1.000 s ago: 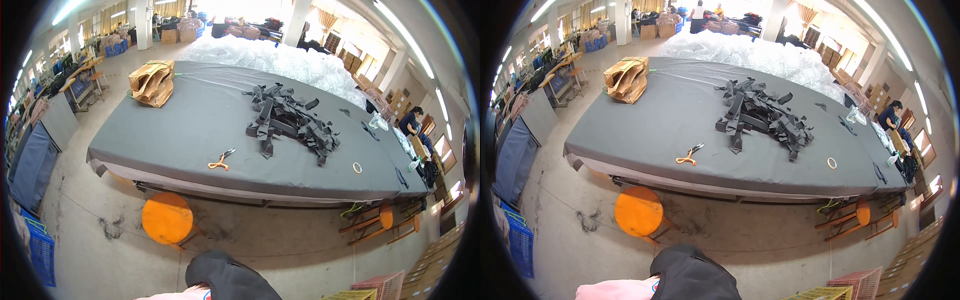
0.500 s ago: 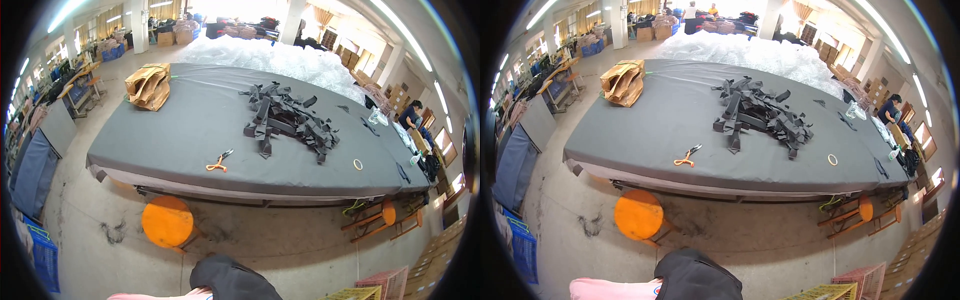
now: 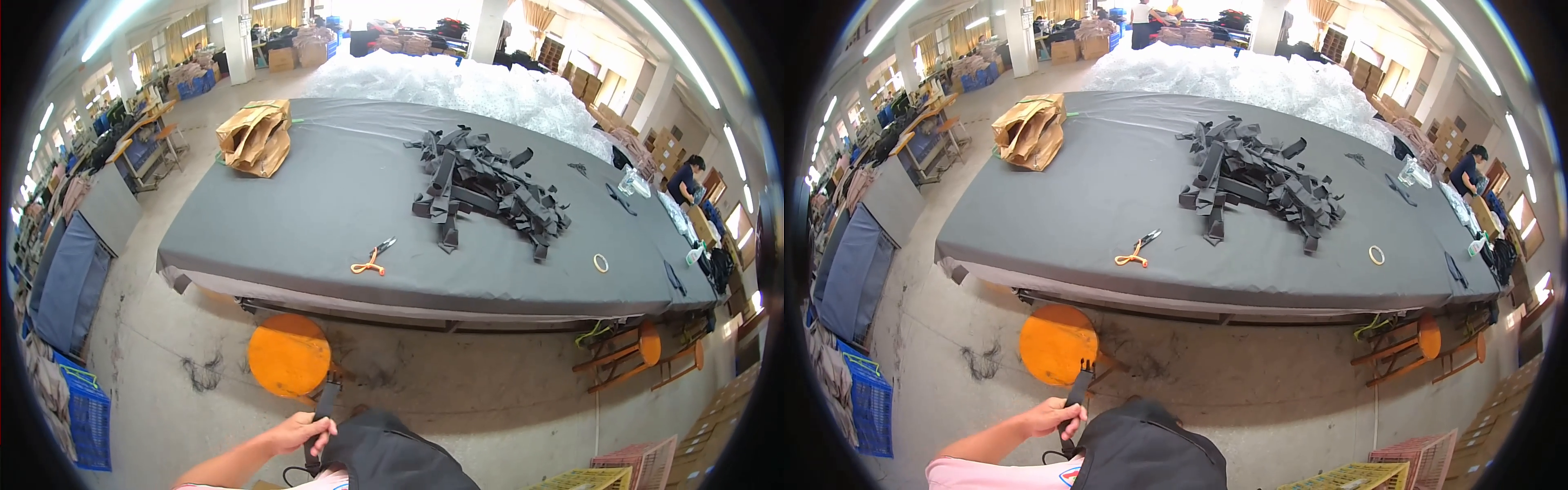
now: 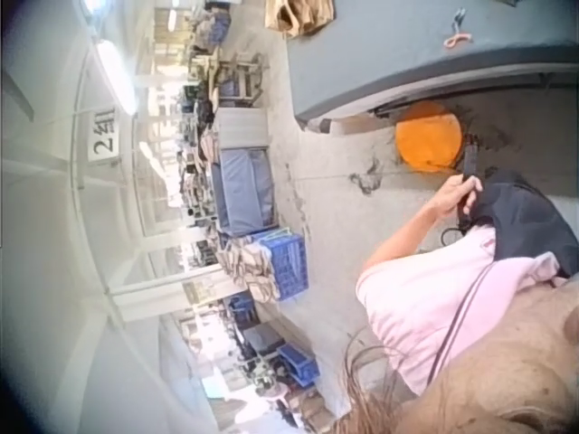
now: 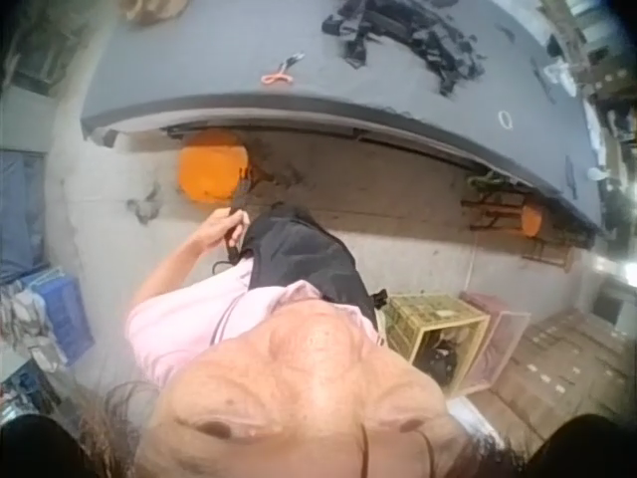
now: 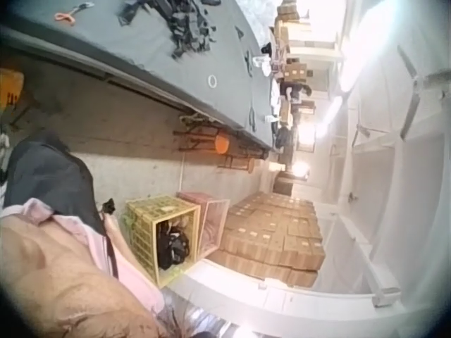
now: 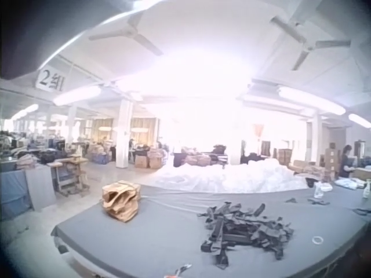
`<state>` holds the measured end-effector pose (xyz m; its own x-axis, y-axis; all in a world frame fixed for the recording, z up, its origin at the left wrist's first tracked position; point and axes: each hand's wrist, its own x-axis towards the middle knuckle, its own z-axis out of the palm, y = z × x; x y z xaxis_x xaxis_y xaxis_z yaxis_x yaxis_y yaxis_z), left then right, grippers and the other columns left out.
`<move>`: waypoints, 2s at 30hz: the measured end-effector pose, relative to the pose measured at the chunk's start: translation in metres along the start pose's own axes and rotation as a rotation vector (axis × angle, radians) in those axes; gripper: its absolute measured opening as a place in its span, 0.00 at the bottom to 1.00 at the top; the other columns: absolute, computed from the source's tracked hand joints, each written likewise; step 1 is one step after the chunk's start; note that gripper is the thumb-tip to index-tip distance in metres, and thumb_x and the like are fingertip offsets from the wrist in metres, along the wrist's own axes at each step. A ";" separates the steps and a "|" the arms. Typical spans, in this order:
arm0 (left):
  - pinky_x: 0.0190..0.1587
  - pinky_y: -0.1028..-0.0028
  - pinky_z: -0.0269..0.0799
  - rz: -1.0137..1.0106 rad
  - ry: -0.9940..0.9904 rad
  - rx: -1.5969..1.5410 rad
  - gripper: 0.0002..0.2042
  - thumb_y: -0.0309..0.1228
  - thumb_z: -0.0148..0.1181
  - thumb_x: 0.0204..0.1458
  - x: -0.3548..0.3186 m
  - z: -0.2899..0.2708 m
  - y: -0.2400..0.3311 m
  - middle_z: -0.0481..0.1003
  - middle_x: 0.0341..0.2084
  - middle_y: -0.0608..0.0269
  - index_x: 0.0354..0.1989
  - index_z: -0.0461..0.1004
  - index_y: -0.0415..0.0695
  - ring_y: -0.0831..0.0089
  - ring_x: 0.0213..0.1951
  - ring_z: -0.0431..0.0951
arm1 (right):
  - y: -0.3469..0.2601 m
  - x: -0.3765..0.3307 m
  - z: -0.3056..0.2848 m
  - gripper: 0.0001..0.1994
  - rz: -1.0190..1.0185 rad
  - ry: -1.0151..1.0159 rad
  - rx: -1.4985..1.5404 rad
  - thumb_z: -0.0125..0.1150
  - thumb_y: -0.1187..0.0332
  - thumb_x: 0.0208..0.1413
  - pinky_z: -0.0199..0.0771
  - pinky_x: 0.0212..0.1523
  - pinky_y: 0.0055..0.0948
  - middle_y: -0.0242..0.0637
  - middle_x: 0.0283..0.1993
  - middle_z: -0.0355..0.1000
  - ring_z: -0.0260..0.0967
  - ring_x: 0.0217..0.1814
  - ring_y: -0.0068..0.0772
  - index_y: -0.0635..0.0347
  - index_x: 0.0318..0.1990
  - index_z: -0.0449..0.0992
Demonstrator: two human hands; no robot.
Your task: Assembling or preparing components for black bags or straps in a workshop.
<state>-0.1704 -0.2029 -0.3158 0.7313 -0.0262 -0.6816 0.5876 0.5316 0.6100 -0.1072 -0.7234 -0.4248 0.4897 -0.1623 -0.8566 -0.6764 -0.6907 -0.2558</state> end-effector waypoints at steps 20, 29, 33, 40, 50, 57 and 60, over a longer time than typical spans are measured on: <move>0.25 0.85 0.60 0.314 -0.027 0.192 0.22 0.30 0.38 0.59 0.059 0.094 0.017 0.68 0.22 0.65 0.61 0.47 0.45 0.84 0.20 0.62 | -0.166 -0.056 0.053 0.18 -0.723 0.149 0.635 0.53 0.82 0.44 0.63 0.37 0.26 0.29 0.33 0.63 0.61 0.36 0.23 0.55 0.45 0.66; 0.22 0.87 0.51 0.196 -0.062 -0.175 0.16 0.24 0.47 0.52 0.048 0.086 0.020 0.60 0.19 0.75 0.51 0.65 0.41 0.86 0.20 0.56 | -0.154 -0.029 0.049 0.08 -0.537 0.169 0.507 0.62 0.68 0.47 0.57 0.23 0.18 0.23 0.24 0.62 0.58 0.23 0.17 0.52 0.35 0.71; 0.19 0.87 0.45 0.231 -0.008 -0.176 0.19 0.24 0.49 0.50 0.048 0.076 0.022 0.55 0.16 0.77 0.52 0.63 0.36 0.87 0.17 0.51 | -0.184 -0.066 0.047 0.05 -0.667 0.074 0.659 0.59 0.63 0.50 0.48 0.17 0.18 0.19 0.18 0.56 0.50 0.17 0.14 0.49 0.28 0.69; 0.22 0.86 0.47 0.185 -0.226 -0.214 0.21 0.30 0.50 0.52 0.061 0.062 0.016 0.53 0.16 0.78 0.55 0.62 0.38 0.86 0.19 0.50 | -0.200 -0.046 0.056 0.12 -0.644 -0.184 0.711 0.62 0.69 0.40 0.58 0.26 0.19 0.27 0.23 0.62 0.59 0.23 0.18 0.57 0.34 0.69; 0.20 0.85 0.49 0.349 -0.075 -0.286 0.16 0.33 0.51 0.55 0.047 0.038 0.045 0.57 0.16 0.76 0.51 0.64 0.40 0.87 0.17 0.53 | -0.235 -0.099 0.062 0.14 -0.453 -0.176 1.242 0.53 0.50 0.53 0.43 0.12 0.19 0.22 0.15 0.50 0.45 0.13 0.17 0.49 0.29 0.66; 0.19 0.85 0.48 0.470 -0.017 -0.459 0.16 0.32 0.51 0.55 0.039 0.015 0.064 0.57 0.17 0.74 0.51 0.63 0.40 0.87 0.17 0.52 | -0.255 -0.118 0.068 0.17 -0.605 -0.003 0.855 0.49 0.48 0.55 0.50 0.15 0.17 0.24 0.18 0.57 0.50 0.15 0.16 0.51 0.38 0.68; 0.19 0.85 0.48 0.408 -0.121 -0.360 0.17 0.32 0.50 0.55 0.047 0.022 0.061 0.57 0.18 0.74 0.52 0.63 0.41 0.86 0.18 0.52 | -0.269 -0.106 0.074 0.18 -0.671 -0.089 0.574 0.48 0.49 0.55 0.54 0.18 0.18 0.25 0.20 0.59 0.54 0.19 0.16 0.55 0.37 0.67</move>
<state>-0.0926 -0.1900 -0.3016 0.9218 0.1559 -0.3548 0.1091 0.7741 0.6236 -0.0176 -0.4685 -0.2985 0.8538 0.2223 -0.4707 -0.4452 -0.1570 -0.8816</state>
